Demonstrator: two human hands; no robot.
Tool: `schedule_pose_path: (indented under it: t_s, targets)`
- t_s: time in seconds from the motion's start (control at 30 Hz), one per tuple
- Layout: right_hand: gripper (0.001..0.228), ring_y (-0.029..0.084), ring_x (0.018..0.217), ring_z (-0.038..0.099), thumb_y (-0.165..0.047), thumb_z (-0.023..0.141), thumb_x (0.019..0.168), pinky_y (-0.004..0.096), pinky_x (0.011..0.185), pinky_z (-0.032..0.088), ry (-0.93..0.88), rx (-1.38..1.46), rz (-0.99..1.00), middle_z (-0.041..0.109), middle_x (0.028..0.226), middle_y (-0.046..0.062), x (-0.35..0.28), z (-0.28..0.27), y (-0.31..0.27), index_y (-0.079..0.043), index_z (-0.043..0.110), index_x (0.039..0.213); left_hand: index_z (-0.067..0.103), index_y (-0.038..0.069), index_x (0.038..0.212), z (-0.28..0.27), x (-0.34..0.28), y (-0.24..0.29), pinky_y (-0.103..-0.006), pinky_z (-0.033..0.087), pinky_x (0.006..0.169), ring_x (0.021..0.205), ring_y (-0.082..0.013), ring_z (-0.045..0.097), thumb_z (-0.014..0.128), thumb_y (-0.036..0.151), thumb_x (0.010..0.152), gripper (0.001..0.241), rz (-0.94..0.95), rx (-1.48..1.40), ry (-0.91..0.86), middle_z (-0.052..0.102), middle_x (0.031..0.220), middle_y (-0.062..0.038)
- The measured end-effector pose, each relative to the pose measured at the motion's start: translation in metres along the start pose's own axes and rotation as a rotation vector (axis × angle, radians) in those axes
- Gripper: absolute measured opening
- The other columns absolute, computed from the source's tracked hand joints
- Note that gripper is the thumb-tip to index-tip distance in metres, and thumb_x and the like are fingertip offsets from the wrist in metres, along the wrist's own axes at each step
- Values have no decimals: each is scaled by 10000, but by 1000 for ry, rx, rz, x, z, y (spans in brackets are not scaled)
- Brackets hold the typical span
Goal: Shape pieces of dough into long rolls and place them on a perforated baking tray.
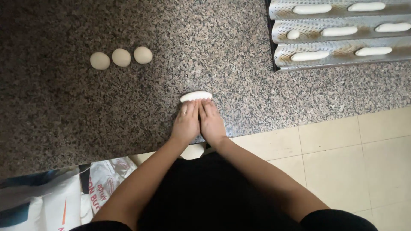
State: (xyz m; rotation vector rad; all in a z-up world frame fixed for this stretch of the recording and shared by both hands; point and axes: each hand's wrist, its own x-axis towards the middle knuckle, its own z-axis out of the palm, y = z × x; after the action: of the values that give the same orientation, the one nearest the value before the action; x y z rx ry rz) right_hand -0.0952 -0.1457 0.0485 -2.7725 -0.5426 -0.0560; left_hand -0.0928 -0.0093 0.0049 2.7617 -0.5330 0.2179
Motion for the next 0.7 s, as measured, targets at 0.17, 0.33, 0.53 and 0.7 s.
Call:
schedule_pose_path:
  t_s: [0.17, 0.33, 0.53, 0.7]
  targets:
    - [560, 348, 1393, 510, -63, 517, 934, 409, 1242, 348, -41, 30, -58, 530, 1426, 123, 2, -4, 12, -2, 525, 1490, 556, -14, 1472, 6, -2, -11, -426, 497, 1050, 1287, -358, 539, 634, 189, 757, 748, 2, -55, -74, 584, 1376, -142]
    - [559, 328, 1329, 567, -57, 622, 846, 406, 1239, 390, 122, 134, 14, 547, 1360, 108, 14, -15, 8, -69, 618, 1404, 525, -3, 1476, -29, 10, -2, -441, 476, 1080, 1336, -388, 507, 660, 172, 729, 778, -35, -69, 0, 530, 1385, -163]
    - [744, 410, 1484, 420, -136, 631, 869, 445, 1250, 364, -32, 6, 2, 466, 1526, 184, -9, 6, 6, -29, 432, 1578, 521, -10, 1493, 1, -10, -3, -445, 460, 1113, 1358, -374, 514, 637, 194, 755, 774, 31, 43, 36, 549, 1404, -185]
    - [593, 410, 1433, 484, -94, 542, 927, 455, 1218, 409, -13, -55, -69, 511, 1481, 177, -13, 1, 0, -7, 506, 1512, 597, -26, 1425, 12, -16, -1, -430, 548, 992, 1283, -386, 584, 578, 112, 794, 646, 47, 19, 126, 606, 1335, -198]
